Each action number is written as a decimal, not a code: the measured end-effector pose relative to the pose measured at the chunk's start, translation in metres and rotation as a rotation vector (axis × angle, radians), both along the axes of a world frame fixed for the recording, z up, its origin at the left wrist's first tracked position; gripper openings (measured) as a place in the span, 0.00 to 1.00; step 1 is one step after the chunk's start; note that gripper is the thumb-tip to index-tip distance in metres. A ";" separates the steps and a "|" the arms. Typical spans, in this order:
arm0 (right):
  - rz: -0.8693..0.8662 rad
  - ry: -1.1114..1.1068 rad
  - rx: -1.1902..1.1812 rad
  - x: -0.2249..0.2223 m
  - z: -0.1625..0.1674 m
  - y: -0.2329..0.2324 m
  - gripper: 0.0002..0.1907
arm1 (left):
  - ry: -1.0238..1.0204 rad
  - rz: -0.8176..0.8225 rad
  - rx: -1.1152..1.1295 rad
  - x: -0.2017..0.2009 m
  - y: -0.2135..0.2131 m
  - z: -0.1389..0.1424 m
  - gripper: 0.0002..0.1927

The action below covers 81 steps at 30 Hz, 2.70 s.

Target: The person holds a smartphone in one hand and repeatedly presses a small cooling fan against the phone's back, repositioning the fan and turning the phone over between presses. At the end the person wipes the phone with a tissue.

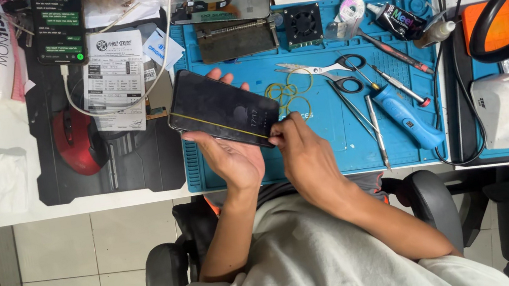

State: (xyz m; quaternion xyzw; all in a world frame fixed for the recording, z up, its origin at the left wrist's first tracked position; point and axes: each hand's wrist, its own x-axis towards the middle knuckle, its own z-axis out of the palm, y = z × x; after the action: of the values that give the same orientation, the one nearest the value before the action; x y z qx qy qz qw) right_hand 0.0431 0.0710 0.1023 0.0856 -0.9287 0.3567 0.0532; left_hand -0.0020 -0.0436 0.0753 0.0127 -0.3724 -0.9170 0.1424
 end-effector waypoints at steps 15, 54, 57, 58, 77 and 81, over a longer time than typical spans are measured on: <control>-0.049 0.354 -0.165 -0.032 0.040 0.010 0.12 | -0.063 -0.289 -0.595 0.023 -0.003 0.002 0.45; -0.099 -0.120 -0.504 -0.008 -0.002 -0.009 0.25 | -0.151 -0.248 -0.655 -0.005 -0.040 -0.024 0.43; 0.036 0.113 -0.372 -0.004 0.010 -0.009 0.23 | -0.045 -0.369 -0.514 -0.003 -0.030 -0.013 0.43; 0.104 0.175 -0.353 -0.002 0.013 -0.008 0.22 | -0.054 -0.422 -0.304 -0.004 -0.027 -0.009 0.43; -0.127 0.196 -0.710 0.033 -0.016 0.064 0.07 | -0.047 -0.707 0.171 -0.007 -0.003 0.008 0.38; -0.207 0.179 -0.685 0.050 -0.001 0.088 0.04 | -0.044 -0.774 0.149 -0.004 0.006 0.008 0.39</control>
State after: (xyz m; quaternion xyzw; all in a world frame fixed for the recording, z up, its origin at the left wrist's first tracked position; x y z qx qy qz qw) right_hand 0.0934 0.1586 0.1009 -0.0009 -0.7509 0.6308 0.1955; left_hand -0.0058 -0.0375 0.0837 -0.0988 -0.2848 -0.9270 -0.2232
